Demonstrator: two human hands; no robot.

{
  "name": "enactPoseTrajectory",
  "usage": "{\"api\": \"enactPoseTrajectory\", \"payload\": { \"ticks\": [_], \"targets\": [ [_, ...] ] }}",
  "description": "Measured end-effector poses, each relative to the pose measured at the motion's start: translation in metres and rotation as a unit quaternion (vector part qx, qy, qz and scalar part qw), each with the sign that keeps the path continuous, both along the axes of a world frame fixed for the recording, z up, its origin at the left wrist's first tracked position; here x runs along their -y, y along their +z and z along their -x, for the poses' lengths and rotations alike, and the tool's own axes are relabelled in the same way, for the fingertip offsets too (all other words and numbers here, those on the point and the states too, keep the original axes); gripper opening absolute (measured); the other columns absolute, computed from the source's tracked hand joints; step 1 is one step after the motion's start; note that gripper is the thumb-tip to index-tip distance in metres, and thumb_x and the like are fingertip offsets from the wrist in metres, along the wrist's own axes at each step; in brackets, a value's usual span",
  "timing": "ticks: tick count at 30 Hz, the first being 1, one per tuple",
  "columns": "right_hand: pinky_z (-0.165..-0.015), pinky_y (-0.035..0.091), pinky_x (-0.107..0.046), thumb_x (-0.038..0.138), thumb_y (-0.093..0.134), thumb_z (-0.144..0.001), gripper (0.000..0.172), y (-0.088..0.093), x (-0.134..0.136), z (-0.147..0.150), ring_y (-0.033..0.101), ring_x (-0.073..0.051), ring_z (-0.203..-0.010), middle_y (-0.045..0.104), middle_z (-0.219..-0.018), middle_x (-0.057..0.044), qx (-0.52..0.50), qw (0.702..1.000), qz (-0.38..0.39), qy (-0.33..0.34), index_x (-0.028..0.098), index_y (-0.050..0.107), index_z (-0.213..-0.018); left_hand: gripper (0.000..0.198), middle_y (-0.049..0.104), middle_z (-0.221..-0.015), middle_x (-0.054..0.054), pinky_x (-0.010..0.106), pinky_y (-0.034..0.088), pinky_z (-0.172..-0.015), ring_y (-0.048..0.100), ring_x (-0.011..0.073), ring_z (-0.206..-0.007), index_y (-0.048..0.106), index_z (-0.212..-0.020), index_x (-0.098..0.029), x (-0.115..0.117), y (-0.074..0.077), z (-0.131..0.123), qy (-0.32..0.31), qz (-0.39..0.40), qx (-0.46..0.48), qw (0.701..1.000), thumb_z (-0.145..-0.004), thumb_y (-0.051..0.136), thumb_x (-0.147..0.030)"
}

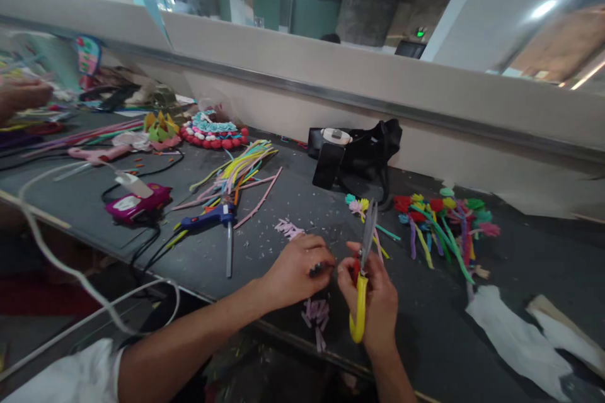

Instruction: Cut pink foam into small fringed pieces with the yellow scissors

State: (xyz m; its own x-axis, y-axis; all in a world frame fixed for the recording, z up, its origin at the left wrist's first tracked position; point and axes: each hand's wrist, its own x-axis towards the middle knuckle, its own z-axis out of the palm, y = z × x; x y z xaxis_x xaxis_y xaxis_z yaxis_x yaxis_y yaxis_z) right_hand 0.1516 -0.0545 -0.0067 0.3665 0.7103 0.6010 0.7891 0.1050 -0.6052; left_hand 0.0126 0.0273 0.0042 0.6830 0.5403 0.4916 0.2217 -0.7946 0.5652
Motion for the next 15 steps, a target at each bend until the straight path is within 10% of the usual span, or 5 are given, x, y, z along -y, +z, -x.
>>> {"api": "enactPoseTrajectory", "payload": {
  "ticks": [6,10,15],
  "targets": [
    [-0.061,0.050,-0.018,0.032,0.058,-0.085,0.026,0.003,0.005,0.000,0.065,-0.011,-0.063,0.069,-0.079,0.000,-0.049,0.999,0.012,0.004,0.018,0.062,-0.106,0.007,0.063,-0.068,0.001,0.025,0.040,-0.063,0.055,0.0133,-0.065,0.066,-0.073,-0.016,0.002,0.007,-0.002,0.032,0.213,0.091,0.972,-0.073,0.060,-0.015],
    [-0.063,0.051,-0.021,0.040,0.057,-0.087,0.032,-0.007,0.008,-0.001,0.066,-0.013,-0.066,0.071,-0.086,-0.004,-0.017,1.000,0.023,-0.001,0.016,0.064,-0.107,0.007,0.062,-0.064,-0.001,0.023,0.039,-0.058,0.052,0.0102,-0.058,0.067,-0.075,-0.016,-0.005,0.015,0.000,0.058,0.469,0.274,0.838,-0.073,0.067,-0.023],
    [-0.071,0.052,-0.026,0.037,0.054,-0.088,0.034,-0.029,0.008,0.001,0.068,-0.018,-0.083,0.071,-0.099,-0.008,0.098,0.994,0.052,0.004,0.016,0.064,-0.113,0.010,0.064,-0.068,0.000,0.023,0.041,-0.060,0.055,0.0101,-0.062,0.068,-0.075,-0.015,-0.011,0.019,0.004,0.034,0.552,0.375,0.744,-0.069,0.074,-0.022]
  ]
}}
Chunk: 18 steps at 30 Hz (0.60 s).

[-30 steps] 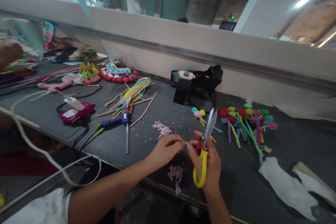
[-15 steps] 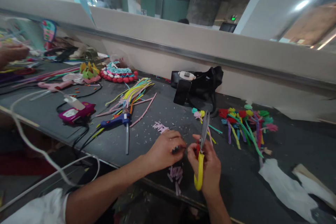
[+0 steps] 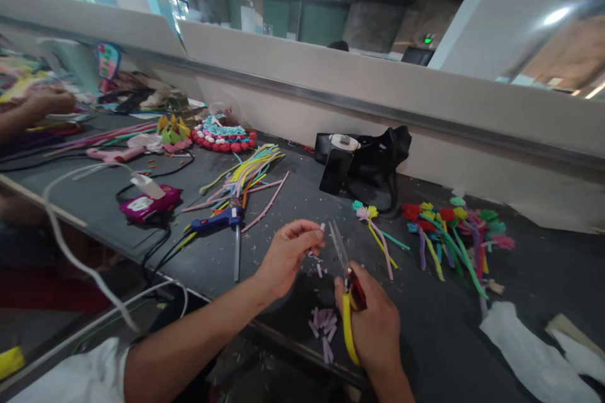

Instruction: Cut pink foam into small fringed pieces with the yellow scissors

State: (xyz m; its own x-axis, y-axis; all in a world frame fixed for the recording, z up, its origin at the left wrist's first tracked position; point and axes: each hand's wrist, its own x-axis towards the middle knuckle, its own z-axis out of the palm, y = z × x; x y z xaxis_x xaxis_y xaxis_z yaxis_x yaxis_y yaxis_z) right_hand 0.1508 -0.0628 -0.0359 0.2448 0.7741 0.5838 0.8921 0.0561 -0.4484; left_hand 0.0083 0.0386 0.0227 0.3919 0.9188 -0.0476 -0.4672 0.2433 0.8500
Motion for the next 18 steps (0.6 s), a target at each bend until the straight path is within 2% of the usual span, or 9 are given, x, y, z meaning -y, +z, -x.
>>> {"api": "enactPoseTrajectory", "payload": {
  "ticks": [3,8,18],
  "targets": [
    [-0.074,0.053,-0.028,0.035,0.051,-0.089,0.034,-0.0059,0.0018,0.0017,0.068,-0.019,-0.089,0.071,-0.101,-0.006,0.045,0.999,0.024,-0.003,0.019,0.063,-0.116,0.010,0.064,-0.070,0.000,0.022,0.042,-0.061,0.056,0.0096,-0.062,0.068,-0.074,-0.015,0.0013,0.0011,0.0015,-0.001,0.009,0.018,1.000,-0.069,0.075,-0.021],
    [-0.074,0.053,-0.029,0.034,0.048,-0.090,0.033,-0.0061,0.0036,0.0018,0.069,-0.020,-0.089,0.072,-0.101,-0.005,0.082,0.996,0.028,-0.016,0.019,0.063,-0.114,0.010,0.065,-0.072,0.001,0.023,0.042,-0.064,0.055,0.0095,-0.063,0.070,-0.076,-0.015,0.0011,0.0014,0.0032,-0.007,0.014,0.021,1.000,-0.069,0.075,-0.020],
    [-0.068,0.052,-0.027,0.028,0.045,-0.090,0.032,-0.0073,0.0073,-0.0045,0.070,-0.018,-0.080,0.074,-0.093,-0.004,0.117,0.993,0.021,-0.022,0.019,0.064,-0.112,0.008,0.065,-0.067,0.001,0.023,0.040,-0.061,0.053,0.0093,-0.060,0.072,-0.072,-0.015,0.0006,0.0014,0.0033,0.005,-0.021,-0.042,0.999,-0.067,0.074,-0.021]
  ]
}}
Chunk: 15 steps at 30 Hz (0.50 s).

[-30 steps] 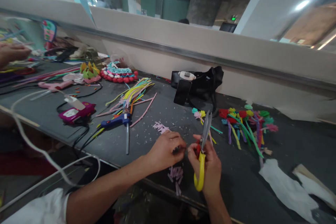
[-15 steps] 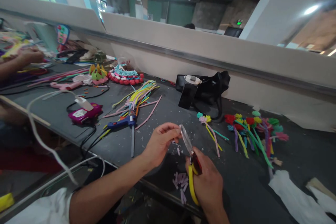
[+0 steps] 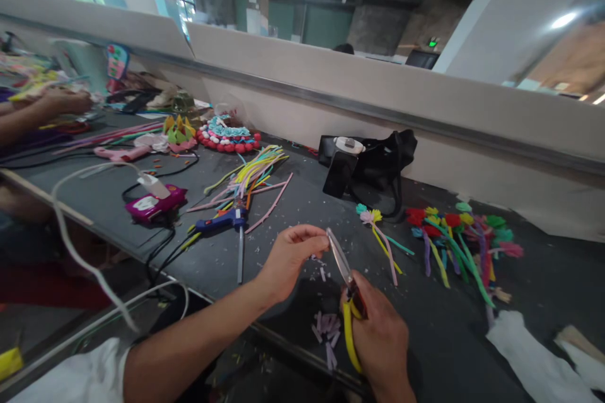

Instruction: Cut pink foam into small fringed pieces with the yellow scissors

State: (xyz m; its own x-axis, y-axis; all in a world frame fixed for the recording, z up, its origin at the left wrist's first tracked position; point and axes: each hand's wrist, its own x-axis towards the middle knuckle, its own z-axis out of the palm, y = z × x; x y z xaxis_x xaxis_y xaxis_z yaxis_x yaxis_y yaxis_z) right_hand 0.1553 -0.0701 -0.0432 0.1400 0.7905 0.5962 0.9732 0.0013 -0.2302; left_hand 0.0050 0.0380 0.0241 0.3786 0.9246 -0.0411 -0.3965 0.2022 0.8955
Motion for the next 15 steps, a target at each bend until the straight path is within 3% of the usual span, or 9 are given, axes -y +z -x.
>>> {"api": "enactPoseTrajectory", "payload": {
  "ticks": [15],
  "targets": [
    [-0.072,0.053,-0.026,0.032,0.045,-0.090,0.033,-0.0030,-0.0001,0.0041,0.070,-0.019,-0.085,0.073,-0.101,-0.007,-0.020,1.000,0.007,0.003,0.017,0.066,-0.111,0.008,0.066,-0.067,0.001,0.022,0.041,-0.060,0.054,0.0099,-0.061,0.071,-0.073,-0.014,0.0033,0.0002,-0.0013,0.010,0.004,0.018,1.000,-0.067,0.073,-0.019]
  ]
}}
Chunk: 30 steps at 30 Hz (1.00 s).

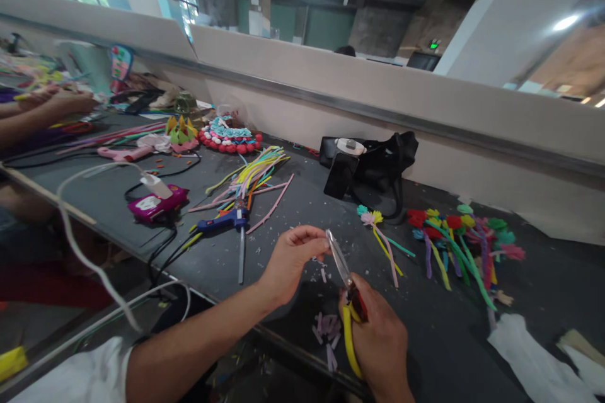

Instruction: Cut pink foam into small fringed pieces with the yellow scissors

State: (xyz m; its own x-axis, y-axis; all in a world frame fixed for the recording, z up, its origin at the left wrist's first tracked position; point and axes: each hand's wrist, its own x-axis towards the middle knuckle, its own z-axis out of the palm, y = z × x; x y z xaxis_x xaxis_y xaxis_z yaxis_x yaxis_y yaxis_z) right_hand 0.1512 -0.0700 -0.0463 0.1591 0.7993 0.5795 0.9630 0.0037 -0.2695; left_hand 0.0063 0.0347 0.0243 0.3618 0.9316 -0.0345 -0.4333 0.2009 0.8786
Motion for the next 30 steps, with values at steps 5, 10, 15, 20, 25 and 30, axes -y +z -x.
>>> {"api": "enactPoseTrajectory", "payload": {
  "ticks": [5,10,15,20,25,30],
  "targets": [
    [-0.071,0.053,-0.027,0.034,0.048,-0.089,0.033,0.0030,0.0013,-0.0023,0.070,-0.019,-0.083,0.073,-0.096,-0.005,-0.006,1.000,0.019,0.001,0.019,0.064,-0.113,0.008,0.065,-0.065,0.001,0.023,0.040,-0.061,0.054,0.0100,-0.060,0.071,-0.070,-0.014,-0.0004,0.0017,0.0000,-0.007,0.027,0.010,1.000,-0.065,0.074,-0.019],
    [-0.069,0.052,-0.027,0.032,0.048,-0.089,0.033,0.0020,0.0024,-0.0053,0.070,-0.018,-0.081,0.073,-0.092,-0.003,-0.004,1.000,0.030,0.001,0.020,0.064,-0.114,0.009,0.063,-0.061,0.000,0.022,0.038,-0.060,0.053,0.0097,-0.058,0.070,-0.067,-0.014,-0.0002,0.0022,-0.0002,-0.007,0.037,0.007,0.999,-0.062,0.075,-0.019],
    [-0.070,0.053,-0.025,0.031,0.046,-0.089,0.032,0.0025,0.0025,-0.0038,0.070,-0.017,-0.081,0.073,-0.094,-0.004,-0.015,1.000,0.016,0.011,0.019,0.065,-0.112,0.008,0.063,-0.062,0.000,0.023,0.037,-0.060,0.053,0.0099,-0.058,0.069,-0.066,-0.014,0.0000,0.0008,-0.0003,-0.008,0.026,0.006,1.000,-0.062,0.075,-0.019],
    [-0.072,0.054,-0.026,0.030,0.045,-0.090,0.033,0.0029,0.0034,-0.0032,0.071,-0.018,-0.080,0.074,-0.094,-0.006,-0.021,0.999,0.004,0.024,0.016,0.066,-0.111,0.008,0.062,-0.060,0.000,0.023,0.036,-0.059,0.052,0.0093,-0.057,0.069,-0.065,-0.014,0.0001,0.0004,-0.0004,-0.005,0.027,0.003,1.000,-0.063,0.075,-0.019],
    [-0.072,0.056,-0.026,0.027,0.044,-0.089,0.034,0.0032,0.0038,-0.0018,0.071,-0.018,-0.082,0.074,-0.097,-0.007,-0.028,0.999,0.007,0.028,0.015,0.066,-0.112,0.009,0.061,-0.060,-0.001,0.023,0.036,-0.059,0.051,0.0091,-0.057,0.068,-0.065,-0.015,0.0009,0.0024,-0.0002,-0.011,0.032,0.009,0.999,-0.062,0.075,-0.020],
    [-0.070,0.056,-0.025,0.030,0.046,-0.088,0.033,0.0014,0.0032,0.0014,0.072,-0.018,-0.082,0.074,-0.100,-0.008,-0.045,0.999,0.005,0.016,0.016,0.067,-0.110,0.011,0.062,-0.061,-0.001,0.023,0.036,-0.060,0.051,0.0091,-0.058,0.068,-0.066,-0.015,0.0008,0.0018,-0.0002,-0.015,0.036,0.014,0.999,-0.062,0.076,-0.021]
  ]
}}
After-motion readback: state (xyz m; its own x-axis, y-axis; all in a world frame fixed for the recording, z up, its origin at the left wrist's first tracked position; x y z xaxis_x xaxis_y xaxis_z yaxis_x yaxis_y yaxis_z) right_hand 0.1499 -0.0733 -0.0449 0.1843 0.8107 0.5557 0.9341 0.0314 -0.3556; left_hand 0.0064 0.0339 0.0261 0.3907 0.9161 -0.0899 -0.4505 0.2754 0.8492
